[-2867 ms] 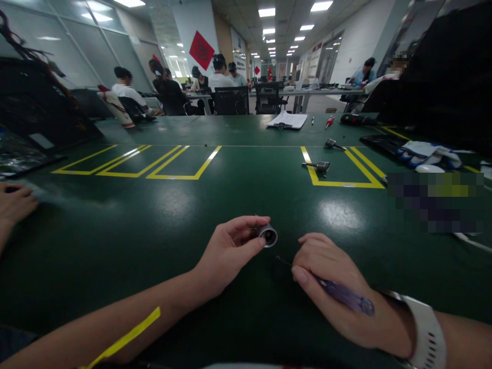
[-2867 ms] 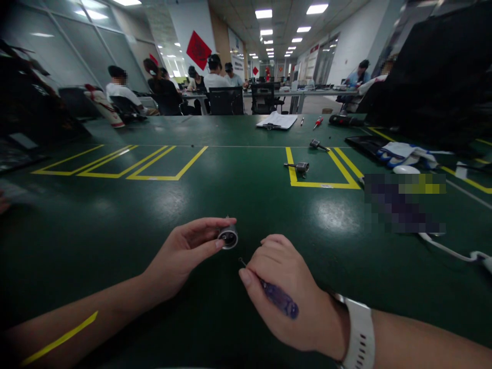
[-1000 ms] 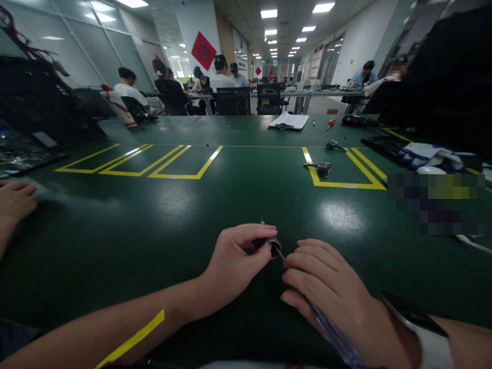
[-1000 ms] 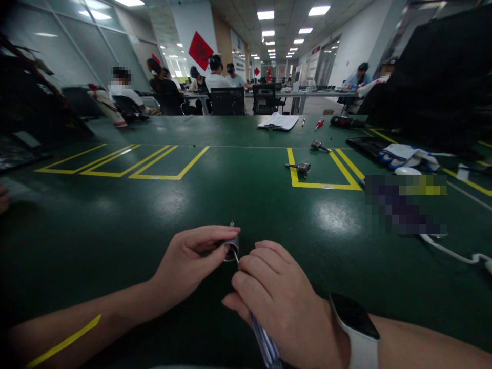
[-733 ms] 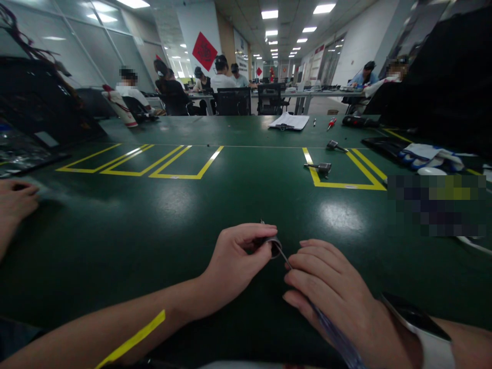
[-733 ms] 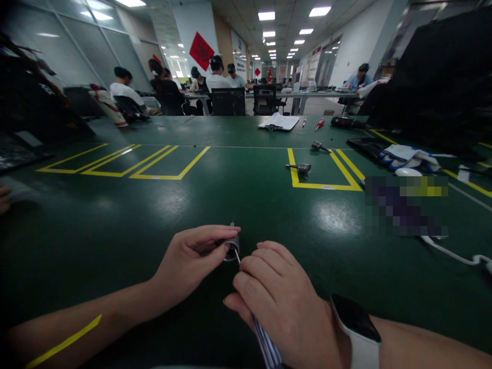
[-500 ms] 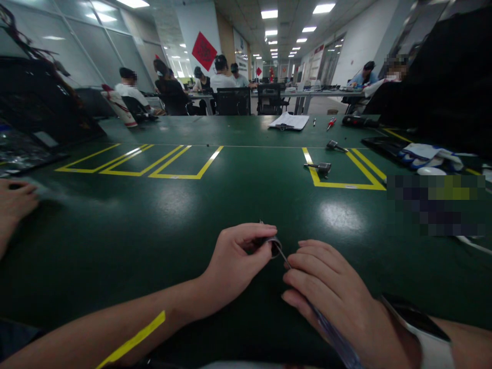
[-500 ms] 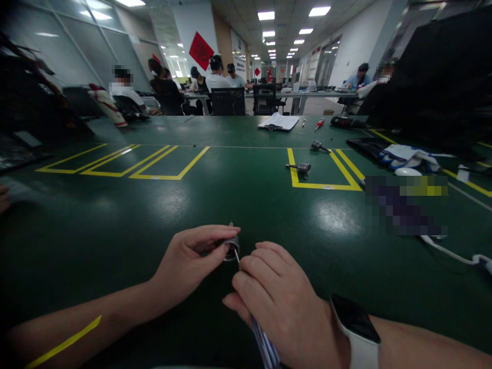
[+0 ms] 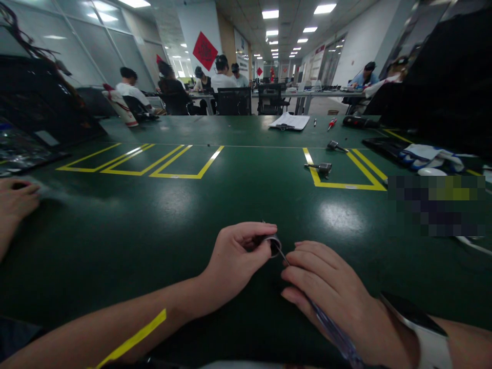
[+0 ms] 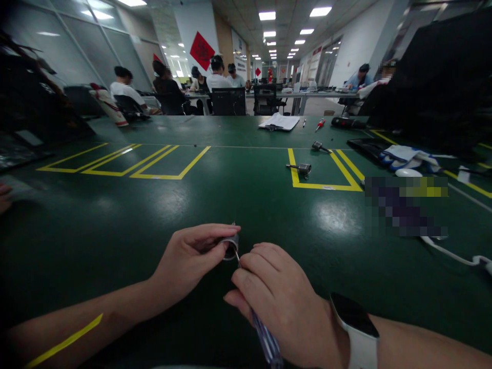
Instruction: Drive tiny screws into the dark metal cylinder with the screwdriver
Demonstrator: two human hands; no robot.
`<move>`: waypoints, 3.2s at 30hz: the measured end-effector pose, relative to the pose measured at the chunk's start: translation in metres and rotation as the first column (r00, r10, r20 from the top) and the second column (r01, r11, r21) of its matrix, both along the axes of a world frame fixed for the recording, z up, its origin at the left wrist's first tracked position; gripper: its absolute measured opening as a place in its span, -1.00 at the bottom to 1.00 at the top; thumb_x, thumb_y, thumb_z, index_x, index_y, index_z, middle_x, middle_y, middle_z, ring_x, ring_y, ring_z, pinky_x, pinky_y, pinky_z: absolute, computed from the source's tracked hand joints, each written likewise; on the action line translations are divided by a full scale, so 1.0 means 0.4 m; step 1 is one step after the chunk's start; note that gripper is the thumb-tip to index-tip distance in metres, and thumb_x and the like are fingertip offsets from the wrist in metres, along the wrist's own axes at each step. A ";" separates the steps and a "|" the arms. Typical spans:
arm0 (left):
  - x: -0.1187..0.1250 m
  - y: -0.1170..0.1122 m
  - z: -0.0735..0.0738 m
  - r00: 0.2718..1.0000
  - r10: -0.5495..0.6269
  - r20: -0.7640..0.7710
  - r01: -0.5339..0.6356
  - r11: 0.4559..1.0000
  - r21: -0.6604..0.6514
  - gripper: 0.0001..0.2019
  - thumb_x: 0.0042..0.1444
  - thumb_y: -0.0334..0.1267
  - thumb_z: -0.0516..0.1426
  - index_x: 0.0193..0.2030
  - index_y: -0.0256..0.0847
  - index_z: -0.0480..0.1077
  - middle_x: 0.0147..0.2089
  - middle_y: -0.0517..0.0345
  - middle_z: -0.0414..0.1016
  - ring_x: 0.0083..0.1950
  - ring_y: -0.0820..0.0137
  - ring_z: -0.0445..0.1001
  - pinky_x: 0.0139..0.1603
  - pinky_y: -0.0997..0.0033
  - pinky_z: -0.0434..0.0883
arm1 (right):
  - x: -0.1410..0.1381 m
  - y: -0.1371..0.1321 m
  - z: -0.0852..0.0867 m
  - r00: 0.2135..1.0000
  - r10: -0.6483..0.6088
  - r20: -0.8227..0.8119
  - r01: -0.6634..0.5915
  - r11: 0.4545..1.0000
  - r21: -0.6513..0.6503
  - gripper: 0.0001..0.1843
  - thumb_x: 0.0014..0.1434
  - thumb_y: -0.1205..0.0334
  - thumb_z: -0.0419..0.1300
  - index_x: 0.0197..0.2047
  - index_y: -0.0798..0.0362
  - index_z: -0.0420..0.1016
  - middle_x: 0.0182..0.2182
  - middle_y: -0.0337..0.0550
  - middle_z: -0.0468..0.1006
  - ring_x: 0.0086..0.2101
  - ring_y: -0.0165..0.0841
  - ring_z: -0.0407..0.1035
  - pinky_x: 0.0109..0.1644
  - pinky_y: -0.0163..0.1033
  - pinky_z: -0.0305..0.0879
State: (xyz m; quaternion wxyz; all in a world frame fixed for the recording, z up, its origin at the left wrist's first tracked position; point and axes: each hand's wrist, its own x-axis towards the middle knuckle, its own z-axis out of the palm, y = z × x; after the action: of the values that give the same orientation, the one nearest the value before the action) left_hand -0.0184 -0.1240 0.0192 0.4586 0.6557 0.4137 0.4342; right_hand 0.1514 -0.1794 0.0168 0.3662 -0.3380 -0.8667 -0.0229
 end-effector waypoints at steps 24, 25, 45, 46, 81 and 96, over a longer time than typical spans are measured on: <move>-0.051 0.339 -0.031 0.792 0.211 -0.572 0.110 0.874 0.474 -0.67 -0.21 -0.21 0.30 -0.28 -0.24 0.37 -0.24 0.12 0.38 -0.18 0.30 0.34 -0.19 0.27 0.34 | 0.025 0.184 0.059 0.715 -0.289 -0.637 -0.376 0.609 -0.699 -0.82 0.17 0.15 0.08 -0.31 0.05 0.44 -0.40 -0.21 0.48 -0.33 -0.37 0.37 -0.19 -0.20 0.28; -0.043 0.351 -0.032 0.783 0.227 -0.579 0.095 0.876 0.473 -0.65 -0.22 -0.19 0.30 -0.28 -0.24 0.33 -0.26 0.13 0.38 -0.21 0.32 0.33 -0.22 0.30 0.33 | 0.021 0.201 0.053 0.658 -0.308 -0.687 -0.410 0.618 -0.670 -0.87 0.15 0.18 0.11 -0.33 0.06 0.41 -0.44 -0.24 0.46 -0.37 -0.40 0.35 -0.23 -0.22 0.28; -0.004 0.357 -0.041 0.797 0.105 -0.595 0.306 0.780 0.546 -0.81 0.05 -0.17 0.12 -0.43 -0.25 0.27 -0.43 0.24 0.33 -0.38 0.46 0.29 -0.32 0.45 0.20 | 0.024 0.235 0.017 0.838 -0.176 -0.516 -0.199 0.783 -0.590 -0.81 0.20 0.22 0.05 -0.26 0.10 0.45 -0.27 -0.14 0.50 -0.21 -0.35 0.38 -0.08 -0.16 0.26; -0.004 0.357 -0.041 0.784 0.115 -0.610 0.322 0.765 0.557 -0.82 0.06 -0.17 0.11 -0.42 -0.25 0.28 -0.43 0.23 0.34 -0.37 0.46 0.30 -0.29 0.43 0.20 | 0.022 0.234 0.017 0.845 -0.181 -0.502 -0.181 0.788 -0.588 -0.81 0.20 0.22 0.04 -0.25 0.11 0.45 -0.26 -0.13 0.50 -0.21 -0.35 0.38 -0.09 -0.16 0.27; -0.001 0.346 -0.037 0.686 0.099 -0.721 0.446 0.725 0.524 -0.92 0.07 -0.32 0.05 -0.41 -0.24 0.29 -0.41 0.20 0.35 -0.37 0.44 0.31 -0.24 0.39 0.18 | 0.035 0.262 -0.013 0.604 -0.322 -0.729 -0.489 0.573 -0.658 -0.82 0.09 0.19 0.12 -0.34 0.10 0.50 -0.33 -0.11 0.53 -0.28 -0.34 0.37 -0.19 -0.18 0.25; -0.003 0.347 -0.038 0.656 0.128 -0.744 0.479 0.691 0.541 -0.93 0.07 -0.37 0.04 -0.42 -0.25 0.28 -0.42 0.21 0.35 -0.36 0.43 0.32 -0.27 0.40 0.15 | 0.028 0.241 -0.006 0.794 -0.222 -0.566 -0.264 0.712 -0.650 -0.81 0.15 0.21 0.09 -0.33 0.09 0.50 -0.33 -0.16 0.50 -0.26 -0.33 0.35 -0.14 -0.16 0.21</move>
State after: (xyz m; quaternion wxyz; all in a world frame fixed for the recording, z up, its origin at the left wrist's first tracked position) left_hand -0.0196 0.0147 0.0041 0.0116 0.9342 0.2923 0.2044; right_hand 0.1625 -0.0828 0.0145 0.4680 -0.4290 -0.6474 0.4216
